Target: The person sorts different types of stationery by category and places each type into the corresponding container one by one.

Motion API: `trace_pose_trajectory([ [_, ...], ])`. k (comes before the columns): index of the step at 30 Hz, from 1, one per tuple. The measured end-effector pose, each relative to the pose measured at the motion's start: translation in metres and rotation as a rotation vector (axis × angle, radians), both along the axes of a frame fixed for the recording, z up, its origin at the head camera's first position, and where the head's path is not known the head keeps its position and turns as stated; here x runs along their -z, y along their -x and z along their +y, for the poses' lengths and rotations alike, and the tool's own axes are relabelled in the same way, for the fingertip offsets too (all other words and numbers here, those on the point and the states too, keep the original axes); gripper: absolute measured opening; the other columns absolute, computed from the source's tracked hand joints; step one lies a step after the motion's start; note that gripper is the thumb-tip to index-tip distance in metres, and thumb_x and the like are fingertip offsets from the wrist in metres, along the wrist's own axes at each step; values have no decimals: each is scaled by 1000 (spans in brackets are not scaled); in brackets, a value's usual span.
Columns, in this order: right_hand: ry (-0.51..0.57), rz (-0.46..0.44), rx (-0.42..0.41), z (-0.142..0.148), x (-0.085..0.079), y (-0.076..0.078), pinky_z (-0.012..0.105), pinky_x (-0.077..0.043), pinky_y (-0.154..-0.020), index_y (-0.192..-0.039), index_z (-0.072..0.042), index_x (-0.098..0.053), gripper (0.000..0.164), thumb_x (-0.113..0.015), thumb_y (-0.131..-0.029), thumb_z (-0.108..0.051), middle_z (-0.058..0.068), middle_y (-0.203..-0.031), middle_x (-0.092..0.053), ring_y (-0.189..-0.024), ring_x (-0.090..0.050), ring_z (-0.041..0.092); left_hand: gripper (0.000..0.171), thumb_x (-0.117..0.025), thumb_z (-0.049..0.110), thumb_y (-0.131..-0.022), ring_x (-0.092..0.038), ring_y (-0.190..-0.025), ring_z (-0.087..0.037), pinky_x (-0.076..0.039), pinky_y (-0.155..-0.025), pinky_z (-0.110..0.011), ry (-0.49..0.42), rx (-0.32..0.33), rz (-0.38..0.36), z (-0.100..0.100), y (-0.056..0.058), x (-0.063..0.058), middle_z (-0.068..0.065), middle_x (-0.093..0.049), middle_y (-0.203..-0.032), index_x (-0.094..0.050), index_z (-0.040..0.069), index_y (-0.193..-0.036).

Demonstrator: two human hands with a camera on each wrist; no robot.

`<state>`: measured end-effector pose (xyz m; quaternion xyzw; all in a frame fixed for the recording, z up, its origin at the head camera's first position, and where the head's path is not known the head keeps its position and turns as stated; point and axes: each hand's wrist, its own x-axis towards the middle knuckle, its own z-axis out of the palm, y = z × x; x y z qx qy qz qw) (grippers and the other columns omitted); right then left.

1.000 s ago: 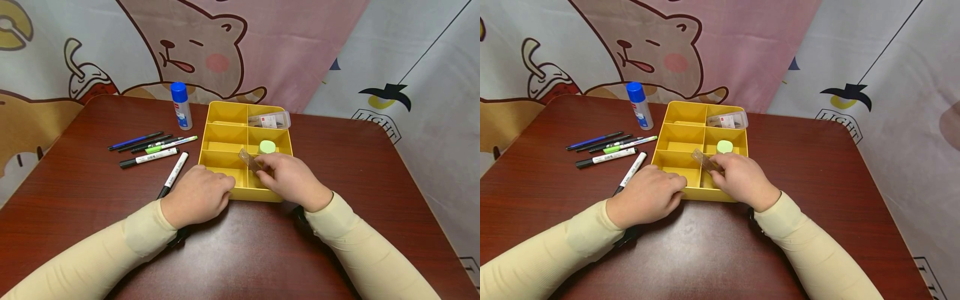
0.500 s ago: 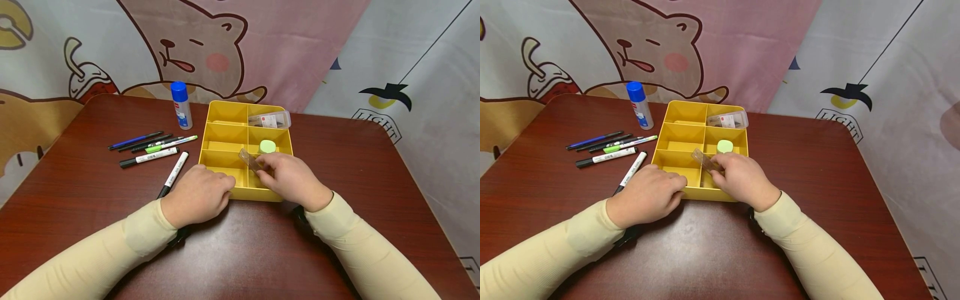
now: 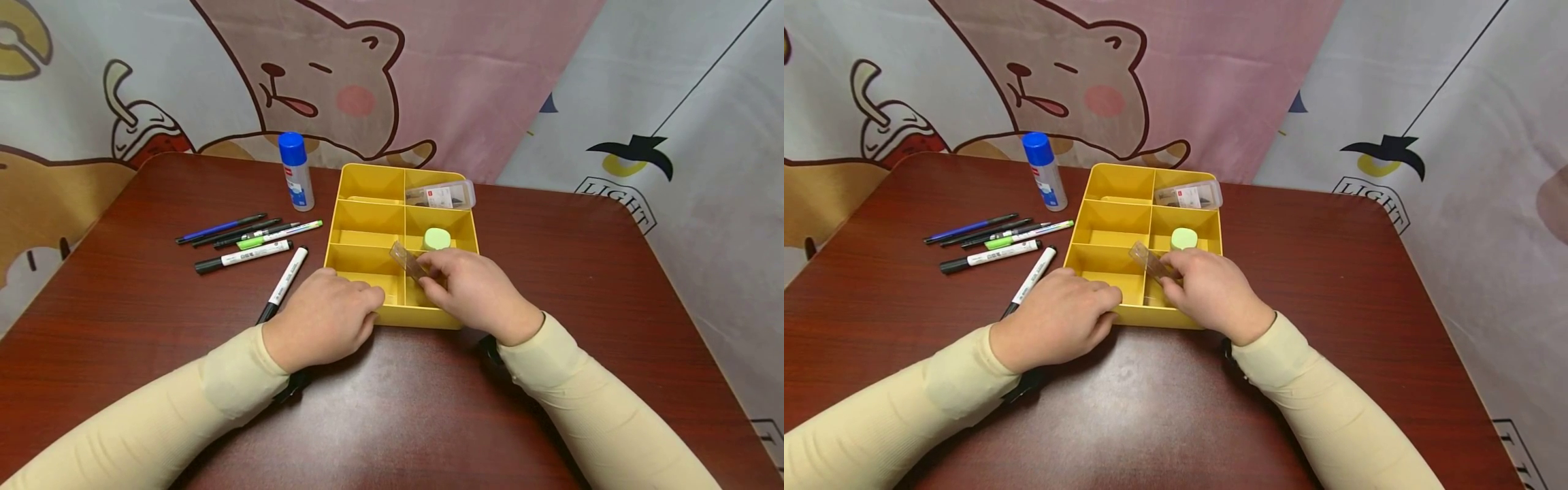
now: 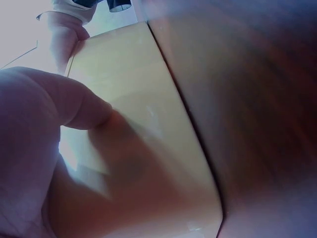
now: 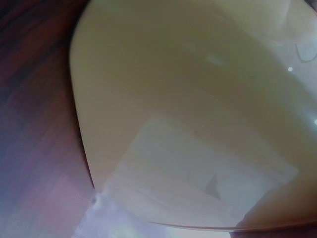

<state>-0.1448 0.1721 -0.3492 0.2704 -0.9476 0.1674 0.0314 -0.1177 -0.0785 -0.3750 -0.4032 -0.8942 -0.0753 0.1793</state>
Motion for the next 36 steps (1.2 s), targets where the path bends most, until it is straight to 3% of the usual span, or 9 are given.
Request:
trace_pose_trajectory([
  [36, -12, -15, 9, 0, -2, 0, 40, -57, -76, -115, -13, -74, 22, -71, -94, -21, 0, -93, -73, -83, -66, 17, 26, -69, 20, -88, -46, -47, -14, -33, -51, -38, -2, 8, 2, 0, 0, -1, 7, -47, -59, -50, 20, -71],
])
